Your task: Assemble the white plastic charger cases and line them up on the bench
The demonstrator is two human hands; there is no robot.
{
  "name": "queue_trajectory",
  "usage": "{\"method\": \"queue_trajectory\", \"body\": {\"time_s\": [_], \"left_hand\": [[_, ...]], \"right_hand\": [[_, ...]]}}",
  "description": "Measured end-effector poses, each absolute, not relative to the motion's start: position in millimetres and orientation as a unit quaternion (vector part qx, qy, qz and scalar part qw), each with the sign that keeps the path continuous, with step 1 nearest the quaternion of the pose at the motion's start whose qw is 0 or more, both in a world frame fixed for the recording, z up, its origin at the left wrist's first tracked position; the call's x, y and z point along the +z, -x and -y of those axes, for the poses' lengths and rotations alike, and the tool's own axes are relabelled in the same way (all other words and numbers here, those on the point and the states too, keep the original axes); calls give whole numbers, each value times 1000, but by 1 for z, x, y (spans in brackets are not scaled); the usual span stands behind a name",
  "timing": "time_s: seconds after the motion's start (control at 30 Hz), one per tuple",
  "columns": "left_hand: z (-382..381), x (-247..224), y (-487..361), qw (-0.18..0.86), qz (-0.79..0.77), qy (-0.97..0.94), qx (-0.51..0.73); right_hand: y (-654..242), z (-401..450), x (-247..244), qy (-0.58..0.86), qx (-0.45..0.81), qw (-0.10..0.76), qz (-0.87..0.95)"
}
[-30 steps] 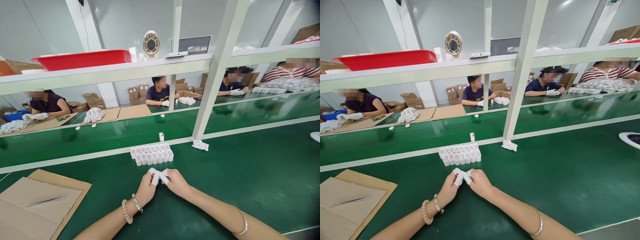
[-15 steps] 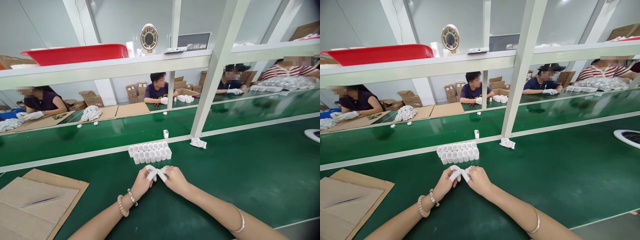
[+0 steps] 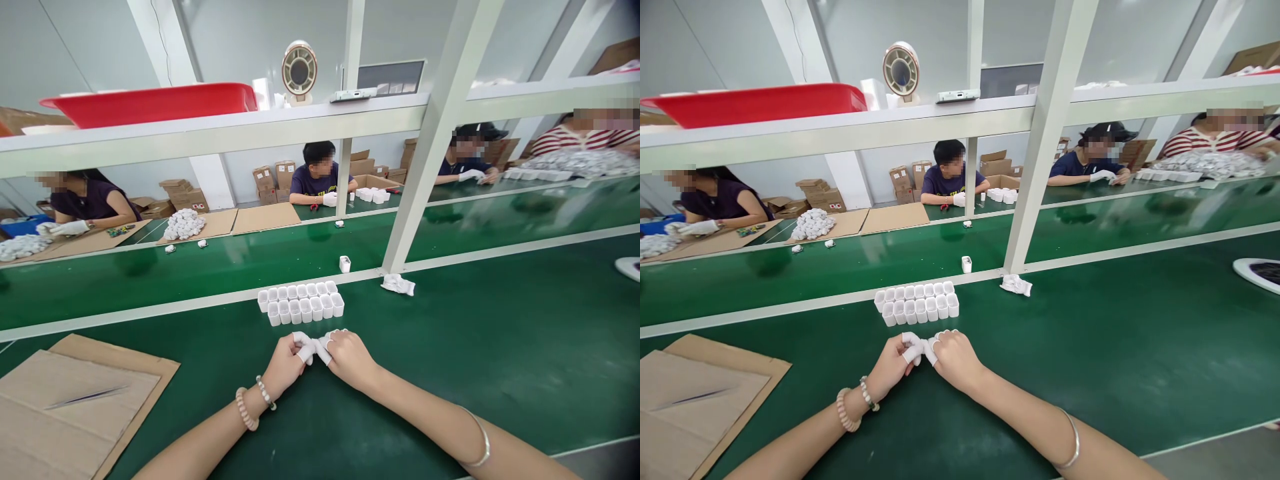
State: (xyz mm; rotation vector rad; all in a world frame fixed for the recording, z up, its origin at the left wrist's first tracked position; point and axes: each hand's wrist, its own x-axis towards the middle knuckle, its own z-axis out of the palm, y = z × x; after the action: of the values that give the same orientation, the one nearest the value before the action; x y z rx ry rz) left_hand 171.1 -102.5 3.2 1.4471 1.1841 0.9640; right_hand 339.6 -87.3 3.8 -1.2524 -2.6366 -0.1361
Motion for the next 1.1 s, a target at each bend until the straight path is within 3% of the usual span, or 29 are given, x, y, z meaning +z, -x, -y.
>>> {"method": "queue_trajectory", "body": {"time_s": [0.67, 1.1], "left_hand": [[106, 0, -173, 473, -511, -579, 424], [103, 3, -170, 483, -464, -612, 420]], "right_hand": [[-346, 82, 17, 386, -21, 71, 919], [-352, 74, 8, 425, 52, 184, 885]]}}
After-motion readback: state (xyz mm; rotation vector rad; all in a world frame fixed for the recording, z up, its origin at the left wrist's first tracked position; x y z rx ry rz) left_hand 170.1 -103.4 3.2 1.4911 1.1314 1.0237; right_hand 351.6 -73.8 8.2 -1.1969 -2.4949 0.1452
